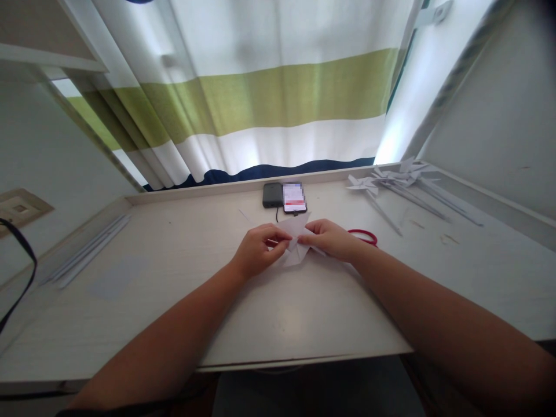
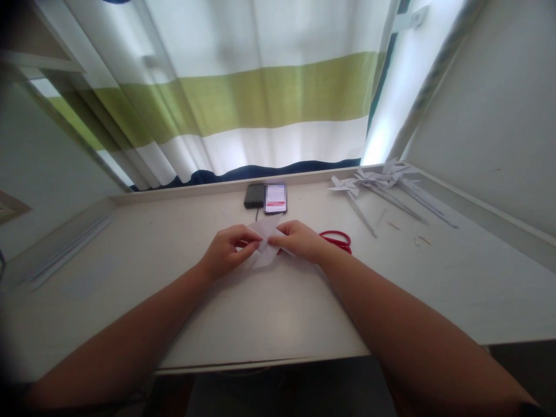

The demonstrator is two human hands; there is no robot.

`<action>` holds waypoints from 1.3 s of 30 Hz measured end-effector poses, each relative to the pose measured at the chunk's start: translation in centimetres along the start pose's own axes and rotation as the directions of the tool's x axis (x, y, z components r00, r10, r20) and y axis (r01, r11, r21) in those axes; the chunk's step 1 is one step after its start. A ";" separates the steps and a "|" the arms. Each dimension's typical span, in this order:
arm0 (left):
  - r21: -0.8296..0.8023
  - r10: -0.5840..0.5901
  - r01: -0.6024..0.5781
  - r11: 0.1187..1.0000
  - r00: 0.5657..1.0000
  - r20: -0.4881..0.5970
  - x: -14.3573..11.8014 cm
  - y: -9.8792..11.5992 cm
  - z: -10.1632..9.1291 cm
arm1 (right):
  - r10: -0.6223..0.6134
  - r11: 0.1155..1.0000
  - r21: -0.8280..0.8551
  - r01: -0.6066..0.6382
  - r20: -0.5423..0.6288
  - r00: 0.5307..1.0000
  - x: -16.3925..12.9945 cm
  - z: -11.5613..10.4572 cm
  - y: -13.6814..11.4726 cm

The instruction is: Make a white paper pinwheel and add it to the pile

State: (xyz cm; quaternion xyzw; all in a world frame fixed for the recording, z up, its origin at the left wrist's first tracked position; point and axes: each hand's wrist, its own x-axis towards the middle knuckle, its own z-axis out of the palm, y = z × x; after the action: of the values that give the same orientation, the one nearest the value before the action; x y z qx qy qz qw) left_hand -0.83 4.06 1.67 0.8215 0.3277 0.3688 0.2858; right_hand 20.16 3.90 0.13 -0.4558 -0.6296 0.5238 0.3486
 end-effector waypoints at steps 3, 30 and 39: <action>-0.011 0.000 0.000 1.000 1.000 0.009 0.0 -0.1 0.1 | 0.002 1.000 -0.014 -0.002 -0.010 1.000 -0.1 0.0 -0.2; 0.064 0.020 -0.018 0.998 1.000 -0.021 -0.1 0.0 0.2 | 0.085 0.975 0.204 -0.084 0.005 0.996 0.1 0.4 -0.3; 0.050 0.017 -0.015 0.999 0.999 -0.033 -0.2 0.1 0.3 | 0.082 0.966 0.245 -0.079 -0.001 0.997 0.2 0.4 -0.1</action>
State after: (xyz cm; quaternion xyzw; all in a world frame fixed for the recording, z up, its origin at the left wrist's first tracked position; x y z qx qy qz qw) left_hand -0.66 3.80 1.48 0.8247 0.3351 0.3766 0.2567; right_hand 19.66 3.97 0.11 -0.4376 -0.5390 0.6086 0.3841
